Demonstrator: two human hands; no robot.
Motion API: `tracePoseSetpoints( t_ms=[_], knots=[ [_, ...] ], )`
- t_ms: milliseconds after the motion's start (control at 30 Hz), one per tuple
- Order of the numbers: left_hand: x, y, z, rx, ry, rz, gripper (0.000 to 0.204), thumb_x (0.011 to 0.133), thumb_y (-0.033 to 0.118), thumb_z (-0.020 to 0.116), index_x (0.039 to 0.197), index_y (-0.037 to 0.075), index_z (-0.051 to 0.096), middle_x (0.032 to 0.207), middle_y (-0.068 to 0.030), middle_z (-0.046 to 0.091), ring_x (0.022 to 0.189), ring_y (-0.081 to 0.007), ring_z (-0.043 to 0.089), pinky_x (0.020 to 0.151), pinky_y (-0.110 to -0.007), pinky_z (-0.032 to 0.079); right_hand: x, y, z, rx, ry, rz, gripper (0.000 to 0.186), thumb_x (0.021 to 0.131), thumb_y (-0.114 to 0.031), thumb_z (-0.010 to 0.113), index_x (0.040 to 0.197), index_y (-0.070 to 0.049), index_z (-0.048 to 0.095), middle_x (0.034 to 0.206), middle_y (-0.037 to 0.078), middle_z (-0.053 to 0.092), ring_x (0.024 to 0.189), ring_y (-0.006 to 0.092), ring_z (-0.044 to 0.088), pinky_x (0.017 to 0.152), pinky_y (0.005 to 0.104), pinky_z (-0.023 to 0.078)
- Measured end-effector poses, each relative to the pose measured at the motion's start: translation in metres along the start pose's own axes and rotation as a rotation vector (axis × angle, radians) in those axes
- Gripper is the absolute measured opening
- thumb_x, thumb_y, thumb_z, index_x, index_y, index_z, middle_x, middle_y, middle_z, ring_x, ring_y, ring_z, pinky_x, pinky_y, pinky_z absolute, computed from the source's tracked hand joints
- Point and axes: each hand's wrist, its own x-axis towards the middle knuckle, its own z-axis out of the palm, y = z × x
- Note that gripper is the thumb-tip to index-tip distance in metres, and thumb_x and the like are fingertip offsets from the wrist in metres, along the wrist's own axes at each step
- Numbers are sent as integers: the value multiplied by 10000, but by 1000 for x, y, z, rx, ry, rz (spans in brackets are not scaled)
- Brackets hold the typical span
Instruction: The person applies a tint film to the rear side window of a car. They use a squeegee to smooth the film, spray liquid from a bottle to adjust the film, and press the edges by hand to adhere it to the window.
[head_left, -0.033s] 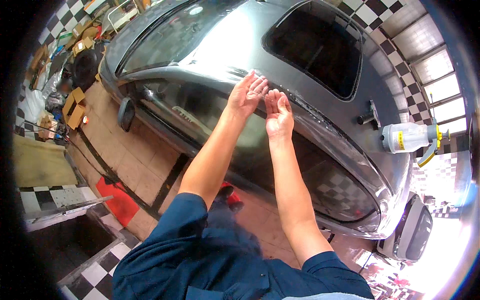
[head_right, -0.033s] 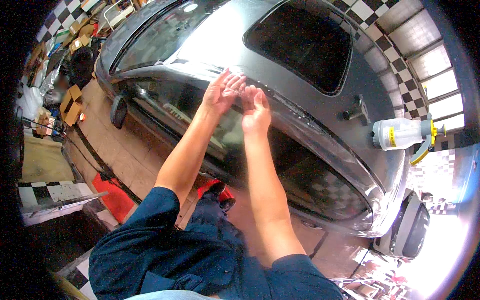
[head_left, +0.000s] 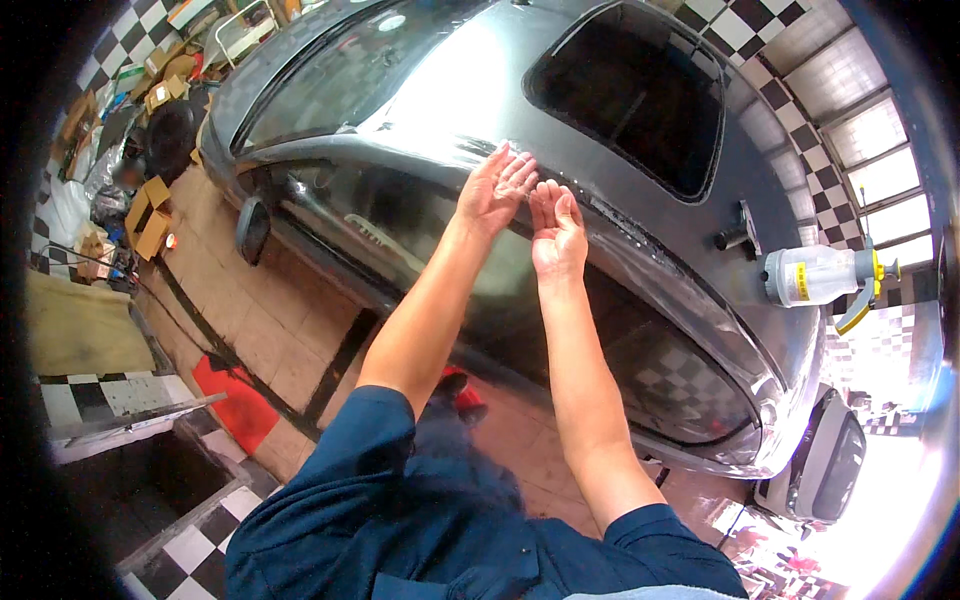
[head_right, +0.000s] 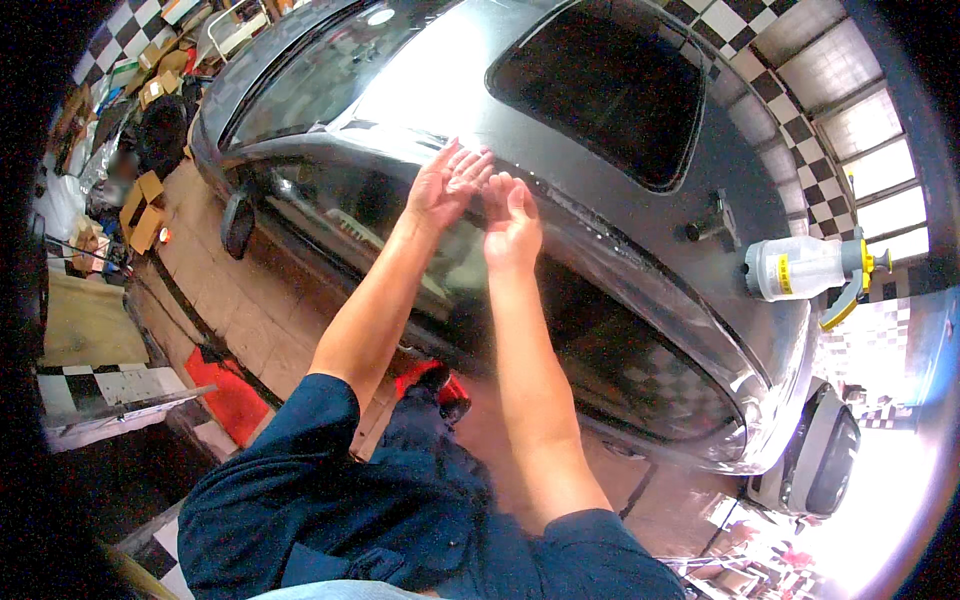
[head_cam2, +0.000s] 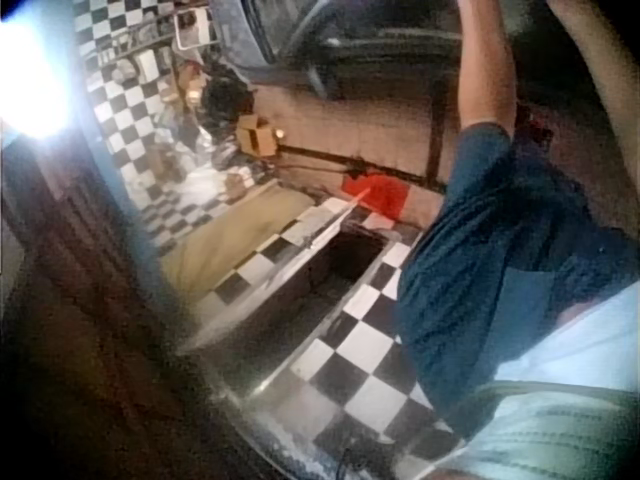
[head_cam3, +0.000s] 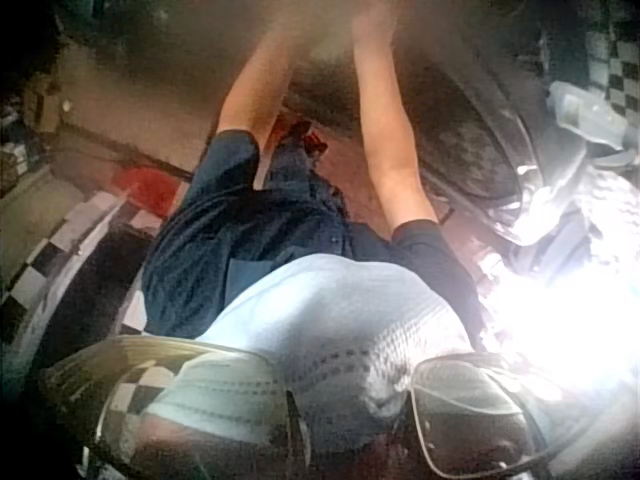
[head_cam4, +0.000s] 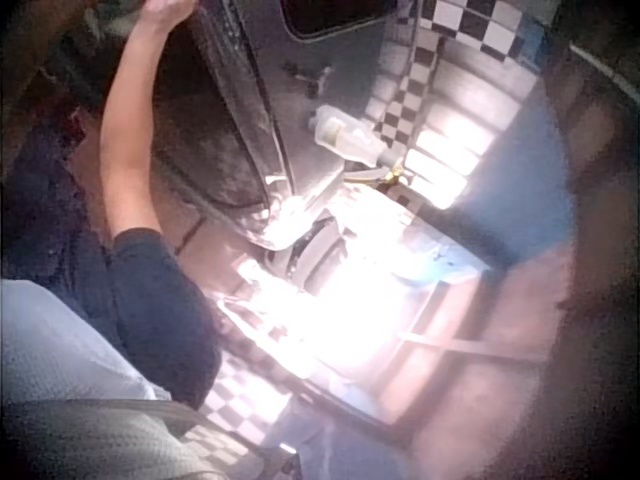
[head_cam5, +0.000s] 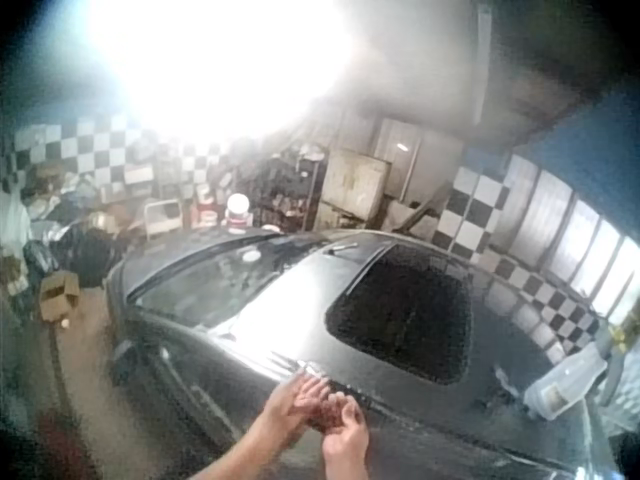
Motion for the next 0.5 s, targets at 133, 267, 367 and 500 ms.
tracePoseSetpoints(
  t_ms=[133,267,367,500],
  knots=[
    [12,-9,4,-66,-136,46,670,898,255,566,1360,-60,197,1430,-220,246,1337,-330,256,1107,-430,228,5,1,-6,6,-21,1,192,886,-130,569,1040,-18,550,1101,163,604,1027,292,595,939,423,482],
    [17,-14,4,-80,-157,61,617,933,267,495,1361,-75,211,1399,-216,317,1305,-327,323,1094,-432,257,4,3,-7,-13,-3,-1,187,883,-132,572,1033,-20,558,1100,161,607,1028,287,595,947,419,477],
    [26,-17,-5,-116,-189,62,499,949,243,460,1324,-47,304,1405,-201,329,1324,-318,295,1109,-419,215,2,4,-4,-5,-1,-2,214,879,-124,576,1047,6,547,1084,170,608,1004,298,599,925,418,488],
    [36,-16,-16,-159,-244,14,366,964,218,416,1243,-18,424,1334,-173,446,1262,-310,396,1086,-406,261,-1,3,-1,15,8,15,182,882,-131,574,1026,-19,569,1067,153,626,1006,284,609,921,414,494]
  ],
)
